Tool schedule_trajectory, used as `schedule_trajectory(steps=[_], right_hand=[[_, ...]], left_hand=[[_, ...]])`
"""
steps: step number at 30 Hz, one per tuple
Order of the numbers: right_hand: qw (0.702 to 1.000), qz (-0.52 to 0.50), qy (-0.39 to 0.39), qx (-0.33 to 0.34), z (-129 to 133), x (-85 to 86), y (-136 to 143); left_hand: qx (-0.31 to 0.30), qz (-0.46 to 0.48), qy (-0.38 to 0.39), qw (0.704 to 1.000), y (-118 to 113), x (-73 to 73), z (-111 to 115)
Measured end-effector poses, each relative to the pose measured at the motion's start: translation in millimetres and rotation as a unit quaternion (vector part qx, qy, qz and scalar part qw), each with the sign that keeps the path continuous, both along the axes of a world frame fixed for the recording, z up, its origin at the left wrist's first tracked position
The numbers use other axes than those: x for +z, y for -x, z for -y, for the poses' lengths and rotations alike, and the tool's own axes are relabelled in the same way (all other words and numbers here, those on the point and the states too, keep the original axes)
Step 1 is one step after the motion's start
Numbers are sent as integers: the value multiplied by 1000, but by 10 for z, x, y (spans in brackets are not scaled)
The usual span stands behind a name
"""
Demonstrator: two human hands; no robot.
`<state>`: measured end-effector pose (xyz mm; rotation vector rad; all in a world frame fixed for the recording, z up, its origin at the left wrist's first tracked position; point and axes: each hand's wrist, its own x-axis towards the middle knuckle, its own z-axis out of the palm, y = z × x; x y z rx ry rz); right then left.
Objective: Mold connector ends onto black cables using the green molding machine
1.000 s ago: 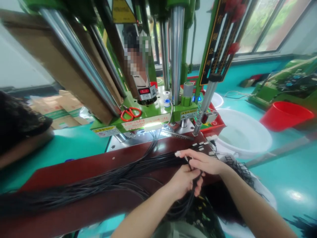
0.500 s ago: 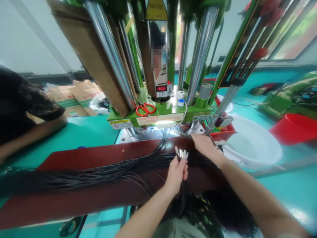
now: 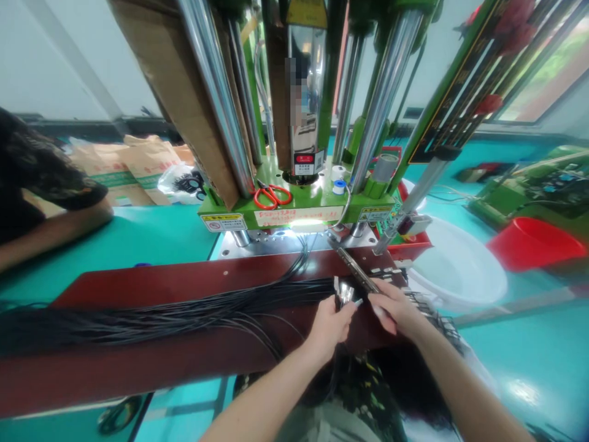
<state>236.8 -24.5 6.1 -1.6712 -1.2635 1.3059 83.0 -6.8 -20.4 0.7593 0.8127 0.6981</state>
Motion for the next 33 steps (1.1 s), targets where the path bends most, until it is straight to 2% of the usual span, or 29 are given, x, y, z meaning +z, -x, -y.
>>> schedule_trajectory(steps=[2,5,12,19,23,27,30,33], right_hand=[[982,-160,-34,-94,177,-106,101],[954,-248,-56,-156,280,-198,207],[956,-240,-77,-153,267,-250,191],[978,-125,-76,-151,307,-180,236],[982,-81,-79,-150,310,-123,294],[977,-135,-74,-150,295,-141,265],[958,-212,-54,-185,284,-185,212],[948,-253,-42,-189,277,-224,176]], left_hand=[[-29,-5,5,1000,-37,19,20],[-58,-9,-2,998,-102,45,37],[-57,-33,1,998,-146,70,33],[-49,-35,-7,998,-136,46,42],[-34,-54,-61,996,-110,-7,66],[6,-67,-134,989,-61,0,6],[60,-41,-105,992,-51,21,-56],[24,-35,-65,997,-77,29,-66]])
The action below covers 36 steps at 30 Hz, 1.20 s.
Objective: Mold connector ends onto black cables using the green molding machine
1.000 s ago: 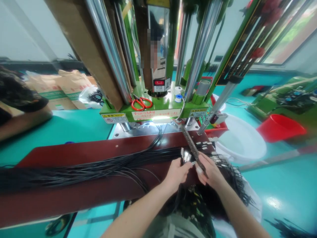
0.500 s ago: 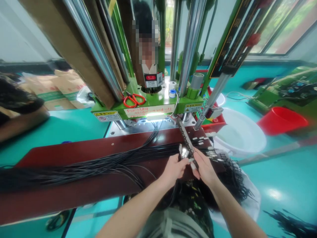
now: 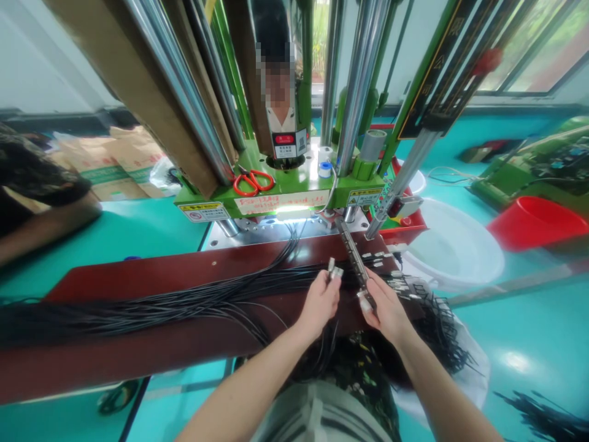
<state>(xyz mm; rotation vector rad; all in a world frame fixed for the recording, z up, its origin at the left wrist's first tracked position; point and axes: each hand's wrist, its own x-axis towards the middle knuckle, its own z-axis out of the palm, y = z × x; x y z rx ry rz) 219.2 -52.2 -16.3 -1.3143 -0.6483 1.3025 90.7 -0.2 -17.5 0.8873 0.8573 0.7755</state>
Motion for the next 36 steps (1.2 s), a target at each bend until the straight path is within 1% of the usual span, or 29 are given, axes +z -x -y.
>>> schedule_trajectory(steps=[2,4,7,11,15,17,19,21,23,24,25,26,27,29,32,34,36], right_hand=[[1000,0,-5,13,-3,-16,-11],[1000,9,-10,25,-7,-23,-18],[999,20,-14,42,-11,-15,-30],[998,36,-9,57,-10,15,-44],[990,106,-6,88,7,50,-39],[984,140,-2,109,13,65,-27],[981,155,-3,120,14,75,-14],[984,145,-2,106,9,73,-7],[991,107,-2,78,-1,59,-12],[995,82,-4,64,-6,49,-19],[997,56,-5,56,-12,38,-28],[998,35,-7,53,-17,28,-37],[998,23,-8,55,-22,19,-45],[998,20,-5,65,-27,8,-56],[996,43,2,81,-22,10,-57],[994,56,4,91,-14,17,-58],[992,66,4,103,-11,25,-69]], left_hand=[[-41,-22,2,999,-20,6,14],[-61,-34,6,998,-30,18,24],[-69,-25,32,997,-27,41,15],[-71,-23,44,996,-12,48,-19],[-70,-27,46,996,5,12,-17],[-59,-28,38,997,16,-16,-2],[-43,-34,11,998,30,-36,4],[-12,-45,-41,998,49,-38,-14],[40,-40,-75,996,71,-16,-54],[66,-26,-70,995,80,1,-76],[85,-6,-48,995,86,18,-94],[92,13,-20,995,87,34,-106],[87,26,7,996,82,45,-110],[51,25,33,998,57,52,-94],[-9,-8,8,1000,8,32,-49],[-22,-21,-2,1000,-7,18,-34],[-17,-19,11,1000,-3,12,-38]])
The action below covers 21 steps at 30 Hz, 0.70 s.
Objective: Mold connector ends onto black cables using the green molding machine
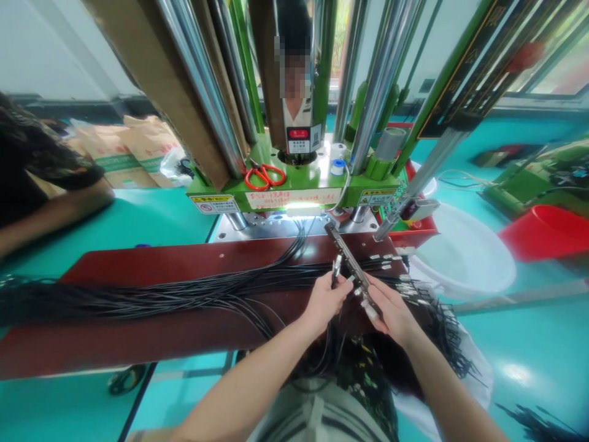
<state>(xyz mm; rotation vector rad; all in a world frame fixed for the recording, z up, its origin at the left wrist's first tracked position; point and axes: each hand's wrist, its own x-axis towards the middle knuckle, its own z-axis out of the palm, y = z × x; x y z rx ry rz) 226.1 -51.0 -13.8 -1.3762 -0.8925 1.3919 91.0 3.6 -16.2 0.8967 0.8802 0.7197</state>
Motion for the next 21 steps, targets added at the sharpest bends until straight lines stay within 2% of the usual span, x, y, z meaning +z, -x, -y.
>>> schedule_trajectory(steps=[7,13,15,17,19,21], right_hand=[[998,41,5,46,-20,20,-49],[989,110,5,97,-8,111,18],[988,119,2,103,-9,117,33],[990,109,0,89,-10,94,32],[995,85,1,59,-9,50,16],[998,54,6,30,-7,-1,-11]], left_hand=[[1,22,33,999,55,-15,-55],[0,25,52,998,92,-60,-39],[3,16,29,999,92,-80,-30],[20,-10,-35,999,90,-92,-32],[62,-29,-106,992,92,-87,-46],[125,-17,-128,984,104,-69,-68]])
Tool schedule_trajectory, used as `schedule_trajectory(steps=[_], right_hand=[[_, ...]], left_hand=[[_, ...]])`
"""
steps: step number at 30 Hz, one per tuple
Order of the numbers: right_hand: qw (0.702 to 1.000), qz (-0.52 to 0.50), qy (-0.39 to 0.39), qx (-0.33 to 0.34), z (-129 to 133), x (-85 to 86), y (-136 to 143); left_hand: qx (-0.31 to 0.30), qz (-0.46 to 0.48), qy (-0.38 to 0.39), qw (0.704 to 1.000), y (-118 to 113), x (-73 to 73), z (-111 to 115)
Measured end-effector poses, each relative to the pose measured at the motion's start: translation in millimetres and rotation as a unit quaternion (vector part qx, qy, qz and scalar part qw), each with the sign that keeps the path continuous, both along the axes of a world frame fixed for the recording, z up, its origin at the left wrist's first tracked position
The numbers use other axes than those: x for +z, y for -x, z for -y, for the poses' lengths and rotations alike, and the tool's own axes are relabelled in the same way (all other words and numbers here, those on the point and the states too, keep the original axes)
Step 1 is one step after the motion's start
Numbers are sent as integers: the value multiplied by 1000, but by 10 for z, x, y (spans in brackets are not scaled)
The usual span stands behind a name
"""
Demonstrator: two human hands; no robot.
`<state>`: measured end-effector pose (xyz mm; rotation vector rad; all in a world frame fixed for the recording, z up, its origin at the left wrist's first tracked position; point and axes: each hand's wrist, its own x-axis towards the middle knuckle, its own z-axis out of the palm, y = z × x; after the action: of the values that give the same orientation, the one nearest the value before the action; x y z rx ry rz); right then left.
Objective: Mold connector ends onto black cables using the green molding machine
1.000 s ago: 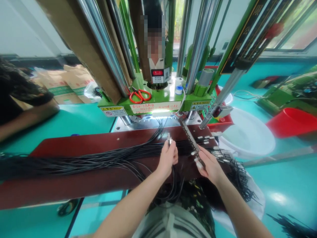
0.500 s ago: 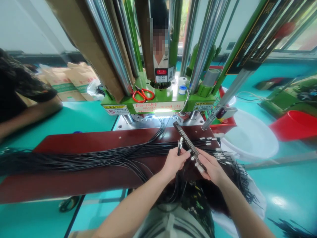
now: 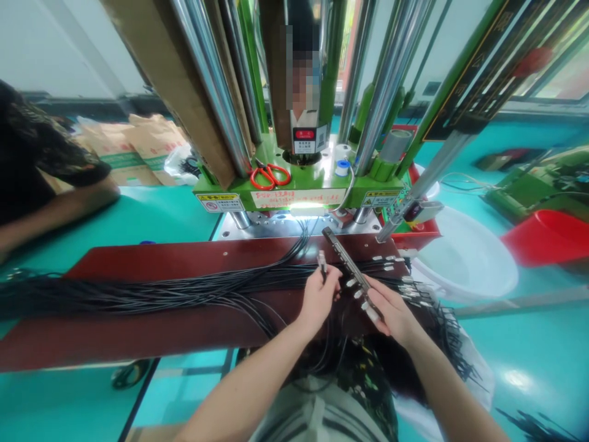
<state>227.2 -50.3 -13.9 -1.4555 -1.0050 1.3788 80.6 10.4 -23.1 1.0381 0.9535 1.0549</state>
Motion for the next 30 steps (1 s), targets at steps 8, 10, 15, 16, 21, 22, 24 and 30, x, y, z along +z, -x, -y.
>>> schedule_trajectory(steps=[8,10,15,16,21,22,24,30], right_hand=[[998,-55,4,-8,3,-11,-53],[999,-50,6,0,5,25,-44],[999,-38,13,10,7,63,-41],[999,-37,14,12,5,63,-44],[999,-29,17,22,-6,74,-49],[999,-31,17,21,-7,78,-49],[999,-35,21,20,-9,85,-49],[999,-31,33,13,-4,94,-45]], left_hand=[[-20,28,42,999,32,17,-33],[-65,3,46,997,30,7,-39],[-93,-27,71,993,35,19,-55],[-93,-28,74,993,37,25,-57],[-100,-29,82,991,59,40,-67],[-101,-30,84,991,64,42,-70],[-104,-28,87,990,72,46,-75],[-102,-24,93,990,77,70,-75]])
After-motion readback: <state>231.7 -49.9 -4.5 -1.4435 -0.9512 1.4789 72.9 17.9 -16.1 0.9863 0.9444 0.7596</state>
